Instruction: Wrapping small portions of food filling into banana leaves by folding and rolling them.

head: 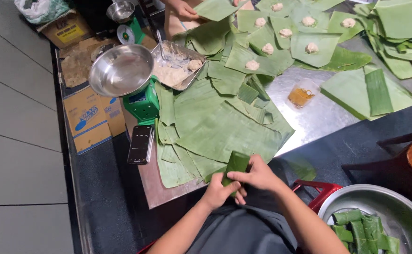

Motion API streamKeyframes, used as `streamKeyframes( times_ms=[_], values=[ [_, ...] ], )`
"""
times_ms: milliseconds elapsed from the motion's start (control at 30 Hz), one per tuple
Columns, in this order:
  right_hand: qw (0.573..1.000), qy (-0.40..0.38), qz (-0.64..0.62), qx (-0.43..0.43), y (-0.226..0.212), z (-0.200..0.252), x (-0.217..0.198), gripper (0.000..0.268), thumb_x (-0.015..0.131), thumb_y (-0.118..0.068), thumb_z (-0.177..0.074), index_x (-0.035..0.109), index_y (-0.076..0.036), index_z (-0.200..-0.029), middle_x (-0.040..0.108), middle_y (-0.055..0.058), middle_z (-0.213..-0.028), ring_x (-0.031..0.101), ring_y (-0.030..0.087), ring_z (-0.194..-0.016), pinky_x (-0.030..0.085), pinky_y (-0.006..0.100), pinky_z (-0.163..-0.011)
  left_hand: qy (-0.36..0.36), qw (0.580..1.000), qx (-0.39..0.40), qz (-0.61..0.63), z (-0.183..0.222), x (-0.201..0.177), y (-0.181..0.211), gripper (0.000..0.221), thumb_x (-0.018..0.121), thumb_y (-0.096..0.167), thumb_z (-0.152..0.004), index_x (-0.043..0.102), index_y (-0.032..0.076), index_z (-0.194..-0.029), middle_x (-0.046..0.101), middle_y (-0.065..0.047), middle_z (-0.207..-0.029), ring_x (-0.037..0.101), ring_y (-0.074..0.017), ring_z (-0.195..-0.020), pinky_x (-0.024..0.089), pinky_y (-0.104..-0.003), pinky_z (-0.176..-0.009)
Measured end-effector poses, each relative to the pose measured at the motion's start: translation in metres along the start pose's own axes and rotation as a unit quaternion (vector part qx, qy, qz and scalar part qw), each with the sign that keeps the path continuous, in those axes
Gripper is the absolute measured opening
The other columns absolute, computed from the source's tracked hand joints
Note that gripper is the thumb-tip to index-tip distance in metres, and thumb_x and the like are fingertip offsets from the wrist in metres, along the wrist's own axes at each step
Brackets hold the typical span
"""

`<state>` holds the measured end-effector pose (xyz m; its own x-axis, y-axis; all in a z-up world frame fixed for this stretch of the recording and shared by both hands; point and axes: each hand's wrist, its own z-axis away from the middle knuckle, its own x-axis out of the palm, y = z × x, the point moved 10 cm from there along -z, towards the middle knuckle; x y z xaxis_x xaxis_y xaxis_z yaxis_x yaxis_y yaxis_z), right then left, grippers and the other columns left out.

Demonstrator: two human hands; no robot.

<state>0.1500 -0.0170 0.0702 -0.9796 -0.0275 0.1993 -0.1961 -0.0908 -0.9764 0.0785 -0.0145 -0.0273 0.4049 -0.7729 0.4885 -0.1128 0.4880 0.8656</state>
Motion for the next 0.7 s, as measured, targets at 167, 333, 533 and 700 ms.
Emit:
streamKeyframes(
  times_ms=[167, 333, 533, 700],
  values=[
    [0.994, 0.096, 0.031, -0.038, 0.021, -0.025, -0.041, 0.010, 0.085, 0.003, -0.078, 0.077, 0.003, -0.073, 0.074, 0.009, -0.063, 0.064, 0.012, -0.054, 0.052, 0.028, -0.049, 0.022, 0.995, -0.003, 0.098, -0.020, -0.018, 0.009, 0.051, 0.054, 0.043, -0.106, 0.052, -0.008, -0.103, 0.069, -0.034, -0.080, 0.073, -0.0364, -0.060, 0.063, -0.039, -0.047],
    [0.991, 0.121, 0.029, -0.045, 0.049, -0.042, -0.073, 0.011, 0.083, -0.003, -0.083, 0.078, 0.001, -0.074, 0.074, 0.009, -0.064, 0.065, 0.012, -0.056, 0.051, 0.026, -0.051, 0.026, 0.999, -0.002, 0.035, -0.039, -0.026, 0.023, 0.038, 0.055, 0.027, -0.109, 0.053, -0.008, -0.096, 0.068, -0.031, -0.073, 0.071, -0.0348, -0.052, 0.060, -0.039, -0.041],
    [0.986, 0.162, 0.037, -0.033, 0.067, -0.063, -0.109, 0.017, 0.083, -0.008, -0.086, 0.075, -0.001, -0.072, 0.069, 0.008, -0.058, 0.063, 0.013, -0.048, 0.050, 0.025, -0.049, 0.062, 0.998, 0.001, 0.015, -0.053, -0.039, 0.028, 0.028, 0.061, 0.013, -0.105, 0.059, -0.009, -0.087, 0.069, -0.027, -0.067, 0.070, -0.0310, -0.047, 0.059, -0.035, -0.037],
    [0.978, 0.175, 0.108, -0.038, 0.021, -0.068, -0.107, 0.021, 0.083, -0.008, -0.084, 0.074, -0.004, -0.066, 0.058, -0.002, -0.052, 0.047, 0.005, -0.052, 0.036, 0.021, -0.048, 0.054, 0.998, -0.016, 0.039, -0.050, -0.033, 0.027, 0.024, 0.059, 0.010, -0.105, 0.060, -0.012, -0.097, 0.070, -0.031, -0.074, 0.071, -0.0335, -0.051, 0.059, -0.036, -0.039]
  ],
)
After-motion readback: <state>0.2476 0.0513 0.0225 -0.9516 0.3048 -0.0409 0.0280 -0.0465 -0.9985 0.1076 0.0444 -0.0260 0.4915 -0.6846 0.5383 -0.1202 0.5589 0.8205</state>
